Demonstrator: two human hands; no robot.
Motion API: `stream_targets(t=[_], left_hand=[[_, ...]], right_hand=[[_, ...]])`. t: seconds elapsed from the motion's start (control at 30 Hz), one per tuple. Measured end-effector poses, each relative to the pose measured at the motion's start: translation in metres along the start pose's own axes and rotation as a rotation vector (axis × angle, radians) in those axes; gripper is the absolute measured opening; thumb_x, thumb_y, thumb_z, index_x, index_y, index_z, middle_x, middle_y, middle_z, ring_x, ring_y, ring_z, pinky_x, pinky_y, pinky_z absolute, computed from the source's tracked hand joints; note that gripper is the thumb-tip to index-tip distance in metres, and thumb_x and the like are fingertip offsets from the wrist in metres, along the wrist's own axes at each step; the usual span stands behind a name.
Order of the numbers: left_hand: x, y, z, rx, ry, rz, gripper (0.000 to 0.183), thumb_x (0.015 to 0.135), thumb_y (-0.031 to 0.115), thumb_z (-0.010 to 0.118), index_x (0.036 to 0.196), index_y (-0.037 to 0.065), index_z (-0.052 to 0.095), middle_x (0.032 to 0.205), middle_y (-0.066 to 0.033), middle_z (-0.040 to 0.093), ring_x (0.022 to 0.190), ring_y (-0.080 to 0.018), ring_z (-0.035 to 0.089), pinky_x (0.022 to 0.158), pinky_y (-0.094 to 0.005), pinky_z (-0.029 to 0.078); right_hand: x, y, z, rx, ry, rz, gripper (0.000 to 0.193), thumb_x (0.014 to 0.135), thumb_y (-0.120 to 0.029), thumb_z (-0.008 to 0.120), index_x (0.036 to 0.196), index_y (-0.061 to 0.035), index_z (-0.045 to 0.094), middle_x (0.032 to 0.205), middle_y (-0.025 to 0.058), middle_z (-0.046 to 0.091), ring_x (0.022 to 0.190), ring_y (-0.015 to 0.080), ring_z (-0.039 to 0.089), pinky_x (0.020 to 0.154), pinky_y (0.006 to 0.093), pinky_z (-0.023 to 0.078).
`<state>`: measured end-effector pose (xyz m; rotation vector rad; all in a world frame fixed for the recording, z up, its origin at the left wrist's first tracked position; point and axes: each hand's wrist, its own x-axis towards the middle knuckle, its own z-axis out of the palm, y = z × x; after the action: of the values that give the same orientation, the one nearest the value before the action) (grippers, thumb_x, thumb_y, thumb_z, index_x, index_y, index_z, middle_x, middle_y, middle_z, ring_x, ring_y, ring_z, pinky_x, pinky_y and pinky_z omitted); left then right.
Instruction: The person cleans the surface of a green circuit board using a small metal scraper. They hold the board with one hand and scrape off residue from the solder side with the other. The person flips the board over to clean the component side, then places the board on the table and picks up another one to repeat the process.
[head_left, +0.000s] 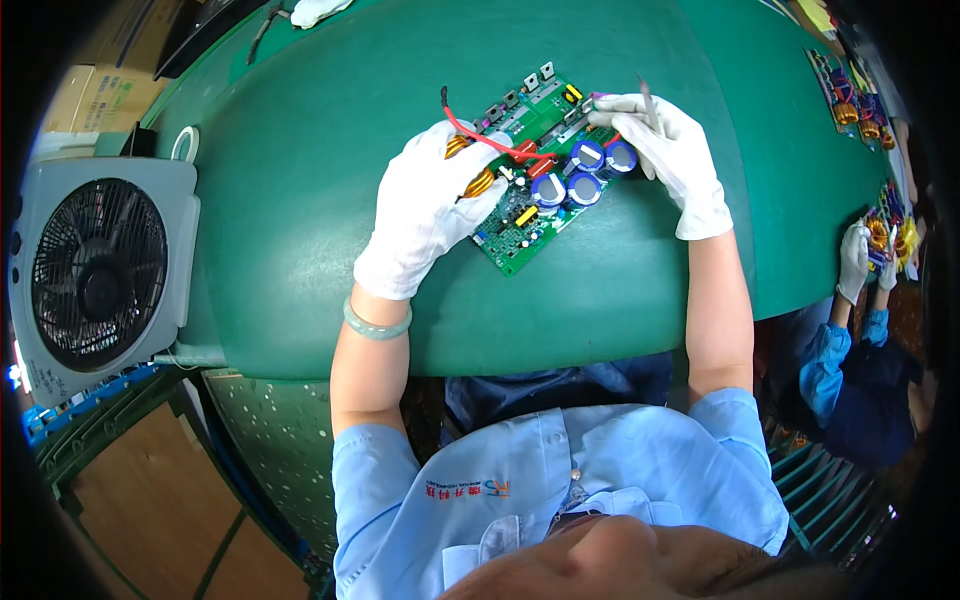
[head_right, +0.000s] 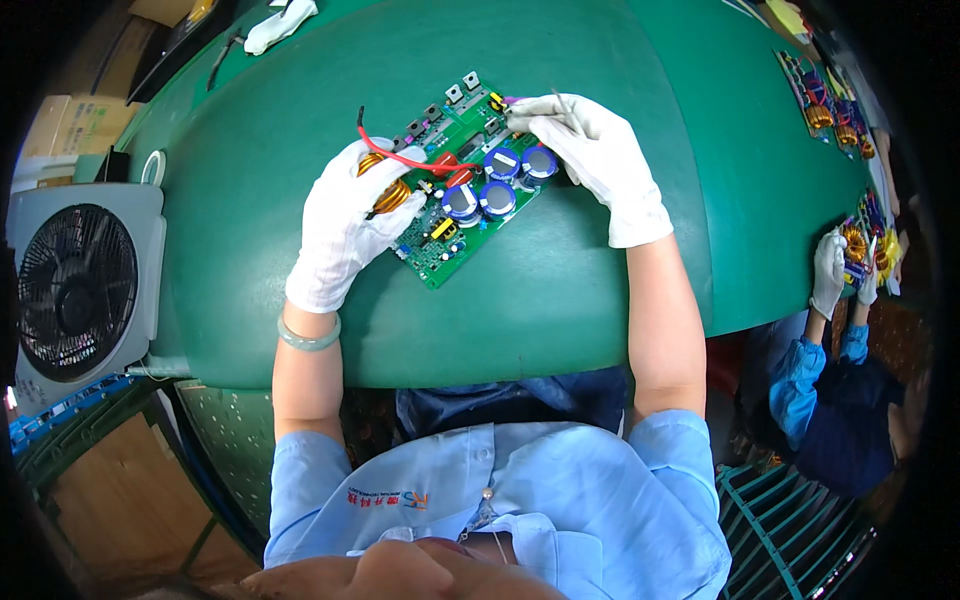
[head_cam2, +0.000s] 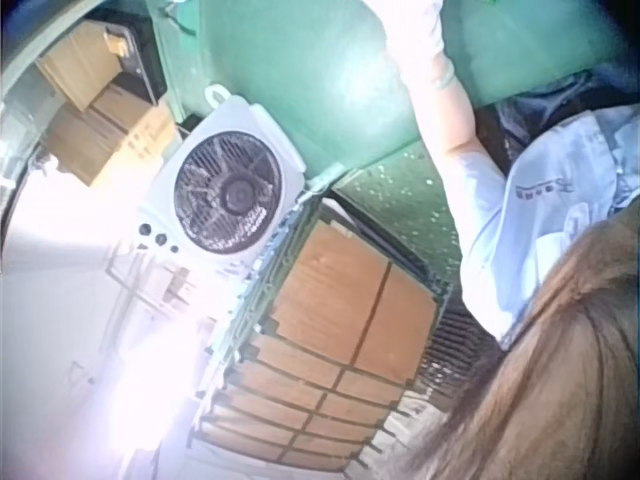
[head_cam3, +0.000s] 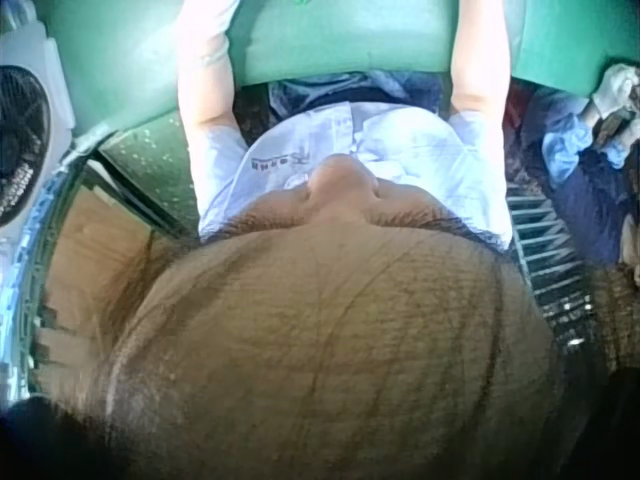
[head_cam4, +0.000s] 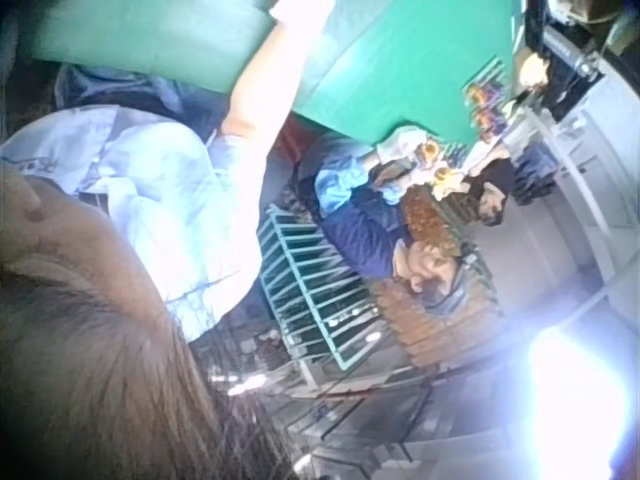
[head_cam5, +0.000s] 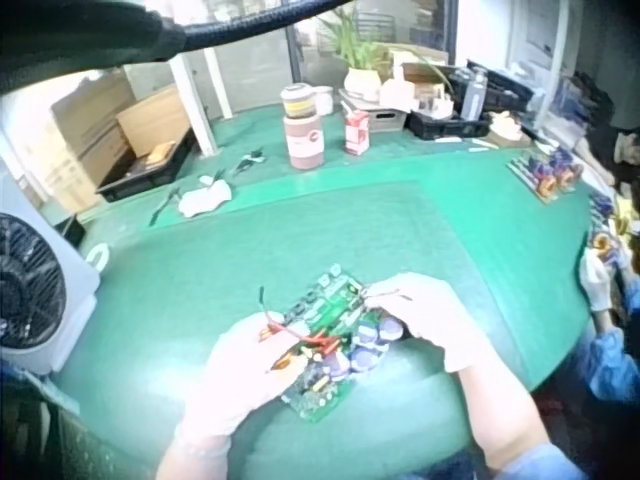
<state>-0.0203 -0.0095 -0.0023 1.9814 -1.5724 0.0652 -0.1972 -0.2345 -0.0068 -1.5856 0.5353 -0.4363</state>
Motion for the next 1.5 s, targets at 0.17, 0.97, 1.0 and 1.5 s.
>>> stream_targets(t=[0.17, 0.97, 1.0, 1.5], left_hand=[[-0.005, -0.006, -0.002, -0.081, 0.053, -0.089, 0.024, 0.074, 0.016, 0.081, 0.095, 0.013, 0.070, 0.100, -0.0103, 0.067, 0.091, -0.0298, 0.065, 0.080, -0.0366, 0.055], [-0.029, -0.012, -0.001, -1.768, 0.161, -1.020, 0.048, 0.105, 0.041, 0.035, 0.131, 0.006, 0.056, 0.120, -0.0152, 0.066, 0.098, -0.0301, 0.070, 0.073, -0.0441, 0.062], [-0.034, -0.022, 0.003, -1.865, 0.105, -0.986, 0.050, 0.105, 0.043, 0.036, 0.132, 0.006, 0.056, 0.121, -0.0152, 0.066, 0.100, -0.0308, 0.069, 0.073, -0.0458, 0.062], [-0.030, -0.014, -0.005, -1.883, 0.103, -0.820, 0.049, 0.105, 0.041, 0.039, 0.138, 0.006, 0.052, 0.133, -0.0164, 0.060, 0.114, -0.0322, 0.064, 0.089, -0.0492, 0.058]], right_hand=[[-0.001, -0.009, -0.006, 0.207, 0.260, -0.068, 0.030, 0.097, -0.020, 0.061, 0.119, -0.0002, 0.067, 0.090, 0.0081, 0.073, 0.046, 0.0016, 0.029, 0.043, 0.0189, 0.020], [-0.016, -0.017, 0.018, 0.175, 0.138, 0.148, 0.035, 0.094, -0.020, 0.066, 0.120, 0.0038, 0.067, 0.059, -0.0036, 0.049, 0.046, 0.0035, 0.034, 0.045, 0.0227, 0.023], [-0.016, -0.017, 0.018, 0.196, 0.139, 0.141, 0.034, 0.093, -0.021, 0.068, 0.118, 0.0030, 0.068, 0.060, -0.0046, 0.049, 0.046, 0.0029, 0.034, 0.045, 0.0225, 0.023], [-0.017, -0.009, 0.014, 0.208, 0.117, 0.121, 0.026, 0.089, -0.019, 0.076, 0.104, 0.0010, 0.070, 0.061, -0.0060, 0.050, 0.047, 0.0013, 0.036, 0.045, 0.0216, 0.022]])
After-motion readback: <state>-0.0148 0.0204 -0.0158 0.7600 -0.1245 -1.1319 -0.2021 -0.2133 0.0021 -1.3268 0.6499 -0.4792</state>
